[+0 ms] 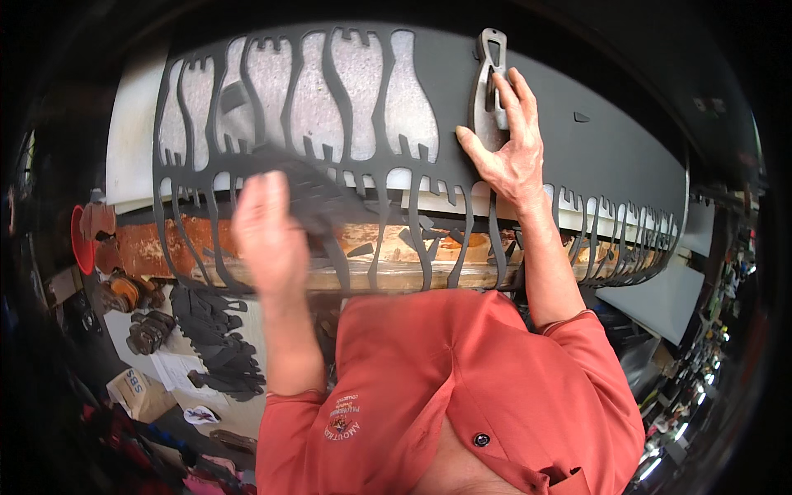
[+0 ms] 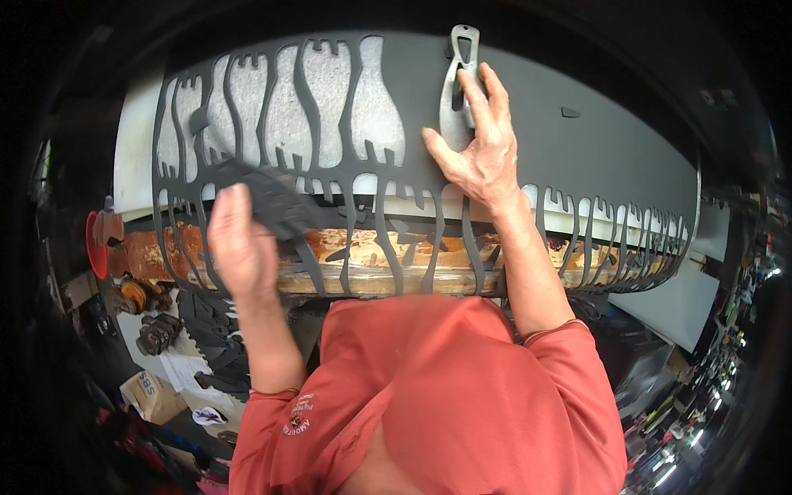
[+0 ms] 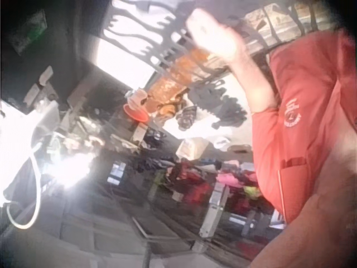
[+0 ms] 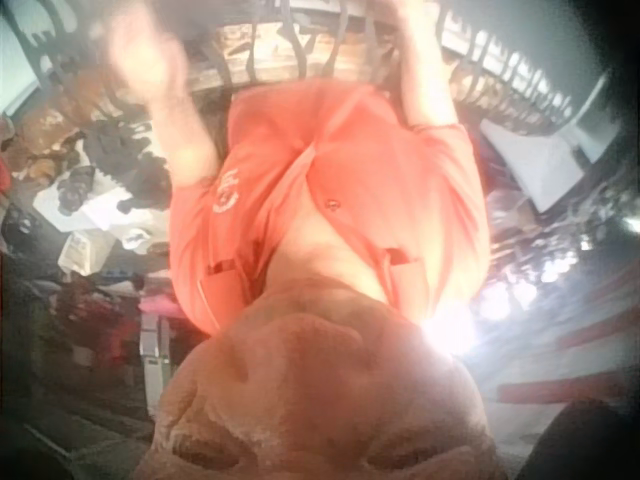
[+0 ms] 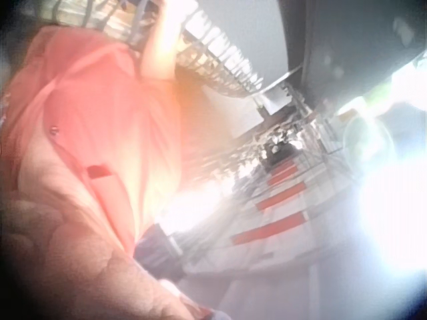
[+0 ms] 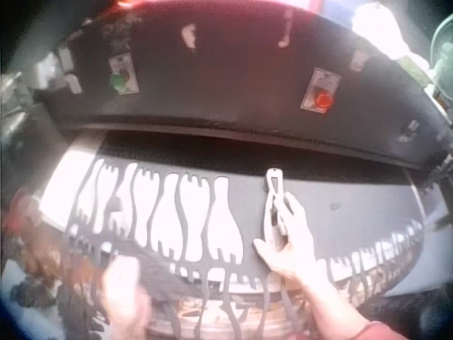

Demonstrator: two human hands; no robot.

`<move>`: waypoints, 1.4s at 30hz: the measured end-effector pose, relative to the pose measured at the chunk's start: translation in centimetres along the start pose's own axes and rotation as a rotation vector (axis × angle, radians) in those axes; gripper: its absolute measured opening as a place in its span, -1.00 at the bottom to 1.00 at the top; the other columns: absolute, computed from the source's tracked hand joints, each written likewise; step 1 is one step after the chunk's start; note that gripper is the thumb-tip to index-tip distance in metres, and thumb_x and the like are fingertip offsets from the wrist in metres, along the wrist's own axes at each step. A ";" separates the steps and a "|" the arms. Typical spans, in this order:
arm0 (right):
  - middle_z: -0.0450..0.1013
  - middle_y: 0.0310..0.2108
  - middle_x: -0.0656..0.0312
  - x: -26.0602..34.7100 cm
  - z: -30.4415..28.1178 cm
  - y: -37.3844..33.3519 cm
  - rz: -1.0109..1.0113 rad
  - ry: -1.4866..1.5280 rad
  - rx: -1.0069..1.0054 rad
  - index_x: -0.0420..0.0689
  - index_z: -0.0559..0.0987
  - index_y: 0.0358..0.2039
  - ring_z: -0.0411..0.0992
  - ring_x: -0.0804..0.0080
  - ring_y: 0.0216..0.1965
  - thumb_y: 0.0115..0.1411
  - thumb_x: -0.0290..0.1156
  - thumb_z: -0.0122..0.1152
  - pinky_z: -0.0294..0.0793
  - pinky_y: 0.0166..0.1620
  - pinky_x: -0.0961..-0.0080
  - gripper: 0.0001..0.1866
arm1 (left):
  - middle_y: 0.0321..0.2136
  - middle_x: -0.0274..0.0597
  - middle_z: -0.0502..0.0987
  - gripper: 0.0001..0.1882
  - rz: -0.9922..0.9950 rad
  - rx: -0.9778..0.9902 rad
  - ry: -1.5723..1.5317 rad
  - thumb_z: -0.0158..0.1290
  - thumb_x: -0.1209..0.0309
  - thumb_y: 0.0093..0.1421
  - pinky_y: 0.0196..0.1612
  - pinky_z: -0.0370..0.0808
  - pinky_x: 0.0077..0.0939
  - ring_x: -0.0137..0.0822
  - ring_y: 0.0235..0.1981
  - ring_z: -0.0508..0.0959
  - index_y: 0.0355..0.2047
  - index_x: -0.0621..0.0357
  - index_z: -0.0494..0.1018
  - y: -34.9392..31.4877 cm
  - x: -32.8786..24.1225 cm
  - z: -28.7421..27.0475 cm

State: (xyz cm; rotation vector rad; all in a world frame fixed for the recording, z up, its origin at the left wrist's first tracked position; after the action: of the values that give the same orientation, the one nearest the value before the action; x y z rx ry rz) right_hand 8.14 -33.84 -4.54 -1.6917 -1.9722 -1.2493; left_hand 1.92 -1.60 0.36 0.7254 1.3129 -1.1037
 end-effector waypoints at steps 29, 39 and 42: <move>0.47 0.27 -0.07 0.2 -4.5 2.2 0.209 -0.014 0.282 -0.16 0.42 0.42 0.46 0.06 0.28 0.00 -0.41 0.37 0.39 0.38 0.25 -0.12 | 0.09 0.06 0.64 -0.61 0.458 -0.495 1.565 0.02 0.62 0.28 0.24 0.51 -0.12 0.11 0.11 0.62 0.08 0.20 0.64 -5.8 -0.5 -36.2; 0.50 0.16 -0.06 -2.5 -6.6 1.0 0.161 -0.224 0.302 -0.28 0.48 0.34 0.48 0.02 0.19 0.11 -0.26 0.48 0.47 0.30 0.19 -0.21 | 0.11 0.03 0.67 -0.68 0.883 0.342 0.871 0.11 0.49 0.42 0.29 0.53 -0.25 -0.11 0.18 0.64 0.14 0.17 0.65 5.5 -3.3 5.9; 0.54 0.21 0.00 -3.4 -7.9 1.5 0.418 0.220 0.250 -0.26 0.46 0.38 0.48 0.21 0.26 0.07 -0.33 0.55 0.38 0.38 0.33 -0.15 | 0.22 0.14 0.58 -0.51 0.688 0.551 0.811 0.09 0.19 0.48 0.35 0.46 -0.23 0.01 0.26 0.57 0.27 0.26 0.52 9.6 0.3 15.6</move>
State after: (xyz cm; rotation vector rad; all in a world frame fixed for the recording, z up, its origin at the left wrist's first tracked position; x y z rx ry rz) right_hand 7.92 -41.98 -1.50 -1.6479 -1.4784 -0.9467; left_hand 16.61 -12.46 1.09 2.0138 1.2188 -0.5869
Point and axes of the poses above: each hand's wrist, its own y-axis towards the middle knuckle, its own z-axis out of the palm, x = y × z, the point moved 2 cm from there along y, towards the middle knuckle
